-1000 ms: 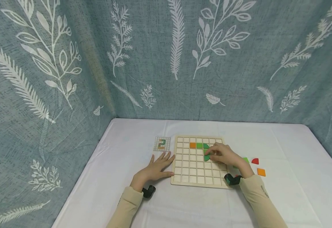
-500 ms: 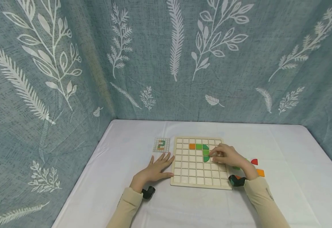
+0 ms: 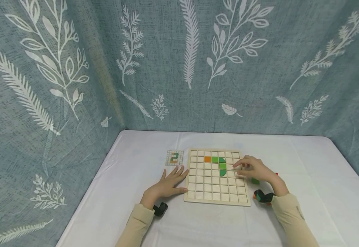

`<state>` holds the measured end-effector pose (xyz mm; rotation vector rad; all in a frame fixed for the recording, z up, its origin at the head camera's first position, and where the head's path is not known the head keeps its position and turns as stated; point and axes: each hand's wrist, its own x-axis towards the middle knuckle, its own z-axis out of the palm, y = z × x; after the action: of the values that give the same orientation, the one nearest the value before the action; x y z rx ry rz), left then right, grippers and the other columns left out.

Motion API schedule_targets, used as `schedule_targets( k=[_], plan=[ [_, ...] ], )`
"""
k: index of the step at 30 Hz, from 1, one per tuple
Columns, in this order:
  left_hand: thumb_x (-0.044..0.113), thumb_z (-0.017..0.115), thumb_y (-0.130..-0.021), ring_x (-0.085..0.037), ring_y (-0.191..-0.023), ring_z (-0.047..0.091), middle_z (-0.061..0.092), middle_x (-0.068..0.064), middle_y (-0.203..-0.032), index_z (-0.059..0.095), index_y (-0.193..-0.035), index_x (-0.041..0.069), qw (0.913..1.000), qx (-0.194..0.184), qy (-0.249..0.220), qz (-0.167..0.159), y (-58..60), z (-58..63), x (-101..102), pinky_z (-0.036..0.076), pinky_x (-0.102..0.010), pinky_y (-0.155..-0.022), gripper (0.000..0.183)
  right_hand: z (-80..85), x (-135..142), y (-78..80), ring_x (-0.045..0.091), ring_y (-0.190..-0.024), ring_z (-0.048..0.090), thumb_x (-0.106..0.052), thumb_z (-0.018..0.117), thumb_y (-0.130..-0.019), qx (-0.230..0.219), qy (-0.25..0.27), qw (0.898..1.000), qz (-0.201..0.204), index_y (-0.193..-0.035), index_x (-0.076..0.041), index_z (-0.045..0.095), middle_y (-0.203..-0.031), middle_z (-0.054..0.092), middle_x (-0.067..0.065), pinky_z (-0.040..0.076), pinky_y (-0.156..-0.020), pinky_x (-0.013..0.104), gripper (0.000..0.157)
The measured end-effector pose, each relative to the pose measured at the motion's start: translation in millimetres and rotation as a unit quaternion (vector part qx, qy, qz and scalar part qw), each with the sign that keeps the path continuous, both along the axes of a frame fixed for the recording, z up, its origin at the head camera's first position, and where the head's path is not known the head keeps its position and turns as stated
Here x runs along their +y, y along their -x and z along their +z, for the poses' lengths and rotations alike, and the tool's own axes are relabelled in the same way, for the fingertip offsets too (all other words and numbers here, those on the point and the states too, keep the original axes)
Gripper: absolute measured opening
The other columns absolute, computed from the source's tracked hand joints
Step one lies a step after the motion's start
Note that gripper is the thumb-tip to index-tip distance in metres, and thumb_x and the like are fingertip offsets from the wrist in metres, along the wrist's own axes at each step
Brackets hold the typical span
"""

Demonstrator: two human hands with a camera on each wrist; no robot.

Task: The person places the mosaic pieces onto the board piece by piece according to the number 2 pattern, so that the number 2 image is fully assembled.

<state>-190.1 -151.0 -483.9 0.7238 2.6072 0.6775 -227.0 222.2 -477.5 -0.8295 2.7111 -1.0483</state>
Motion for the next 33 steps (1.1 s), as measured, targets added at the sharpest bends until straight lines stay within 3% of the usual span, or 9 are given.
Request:
schedule_targets(
  k=[9,19,33],
  plan=[
    [0.046,0.055,-0.089,-0.033,-0.143,0.005,0.014,-0.011,-0.155,0.023,-0.149,0.016,1.0000,0.004,0.001,-0.002,-0.2,-0.3,1,-0.007,-0.063,-0.108,0.074,-0.4,12,-1.8,0.012,-0.072,0.043,-0.021,0.068,-0.084,0.025,-0.009,1.000,-0.008,-0.106,-0.011,0.068,-0.085,0.055,0.000,0.036,-0.063,0.025,0.024],
    [0.046,0.055,-0.090,-0.034,-0.143,0.006,0.015,-0.013,-0.154,0.023,-0.148,0.014,1.0000,0.004,0.000,-0.004,1.0,-1.2,1,-0.006,-0.065,-0.108,0.074,-2.4,30,-5.1,0.007,-0.068,0.039,-0.026,0.069,-0.083,0.019,-0.029,0.999,-0.022,-0.104,-0.016,0.070,-0.080,0.050,-0.007,0.033,-0.059,0.024,0.023],
    [0.045,0.055,-0.090,-0.034,-0.143,0.006,0.015,-0.013,-0.154,0.023,-0.148,0.014,1.0000,0.004,-0.002,-0.005,-0.1,0.1,0,-0.006,-0.065,-0.108,0.074,-7.1,46,-17.3,0.009,-0.067,0.040,-0.028,0.074,-0.078,0.026,-0.049,0.998,-0.039,-0.101,-0.018,0.071,-0.079,0.052,-0.007,0.030,-0.060,0.024,0.025]
  ],
)
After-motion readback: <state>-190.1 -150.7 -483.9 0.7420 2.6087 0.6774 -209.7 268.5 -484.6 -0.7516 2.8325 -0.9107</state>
